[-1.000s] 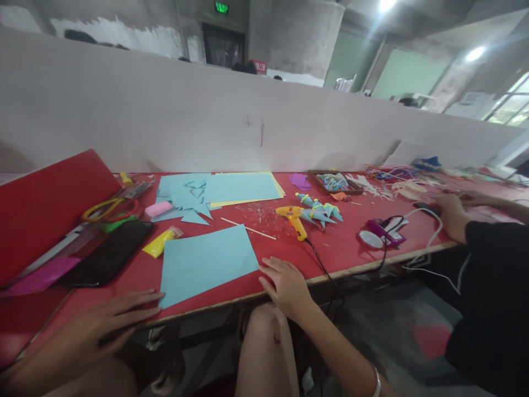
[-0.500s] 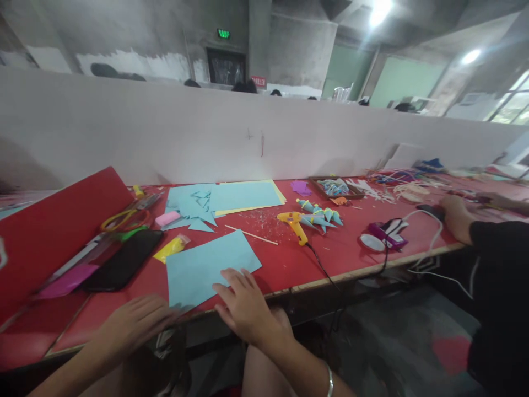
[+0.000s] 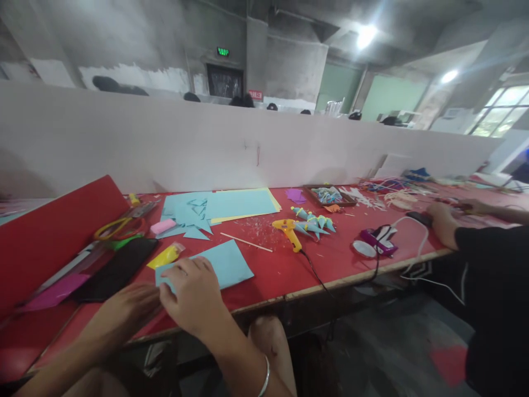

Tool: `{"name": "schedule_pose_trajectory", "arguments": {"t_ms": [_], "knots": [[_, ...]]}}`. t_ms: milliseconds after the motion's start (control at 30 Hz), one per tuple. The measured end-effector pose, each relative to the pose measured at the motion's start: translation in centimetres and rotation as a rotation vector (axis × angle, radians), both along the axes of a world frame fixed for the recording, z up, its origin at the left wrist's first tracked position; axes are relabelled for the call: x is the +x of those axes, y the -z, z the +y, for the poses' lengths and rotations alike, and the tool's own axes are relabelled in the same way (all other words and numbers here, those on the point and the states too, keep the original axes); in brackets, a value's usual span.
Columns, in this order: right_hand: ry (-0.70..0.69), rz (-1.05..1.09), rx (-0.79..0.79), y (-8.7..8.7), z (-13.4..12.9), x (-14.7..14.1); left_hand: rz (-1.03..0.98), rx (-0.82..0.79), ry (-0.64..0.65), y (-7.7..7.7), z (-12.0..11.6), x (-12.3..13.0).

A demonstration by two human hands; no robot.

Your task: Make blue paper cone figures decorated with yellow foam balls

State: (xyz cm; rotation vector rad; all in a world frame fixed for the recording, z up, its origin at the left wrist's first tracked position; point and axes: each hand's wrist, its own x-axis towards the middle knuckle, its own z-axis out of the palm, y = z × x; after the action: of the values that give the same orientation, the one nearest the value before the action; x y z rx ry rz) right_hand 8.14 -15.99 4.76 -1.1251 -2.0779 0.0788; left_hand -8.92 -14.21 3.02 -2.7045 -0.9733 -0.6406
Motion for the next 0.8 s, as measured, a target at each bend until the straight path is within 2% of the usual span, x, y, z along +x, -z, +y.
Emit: {"name": "schedule_pose_trajectory", "arguments": {"t_ms": [33,133,267,467,667,800], "knots": [[0.047,0.019,0.029,-0.4,0.4,-0.2,0.004,0.042,-0.001,-1.1,0.4,0.2],[0.156,0.061,0.113,-1.6,1.6,-0.4,-0.121,0.118,-0.124,-4.3,1.4,1.4],[0.184,0.095,0.221,-3.2,3.0,0.1,-0.275,0.209,-0.137,-6.8,2.2,3.5],[0.218,0.033,0.249,-4.8,4.0,1.3,-0.356,0.325,-0.097,-8.0,2.9,4.0],[0.119,0.086,0.271,-4.2,4.9,1.5,-0.209,0.270,-0.056,-8.5,3.5,3.6],[0.105,0.154,0.288,-3.8,5.0,1.7,-0.236,0.245,-0.056,-8.4,3.6,3.0]]}}
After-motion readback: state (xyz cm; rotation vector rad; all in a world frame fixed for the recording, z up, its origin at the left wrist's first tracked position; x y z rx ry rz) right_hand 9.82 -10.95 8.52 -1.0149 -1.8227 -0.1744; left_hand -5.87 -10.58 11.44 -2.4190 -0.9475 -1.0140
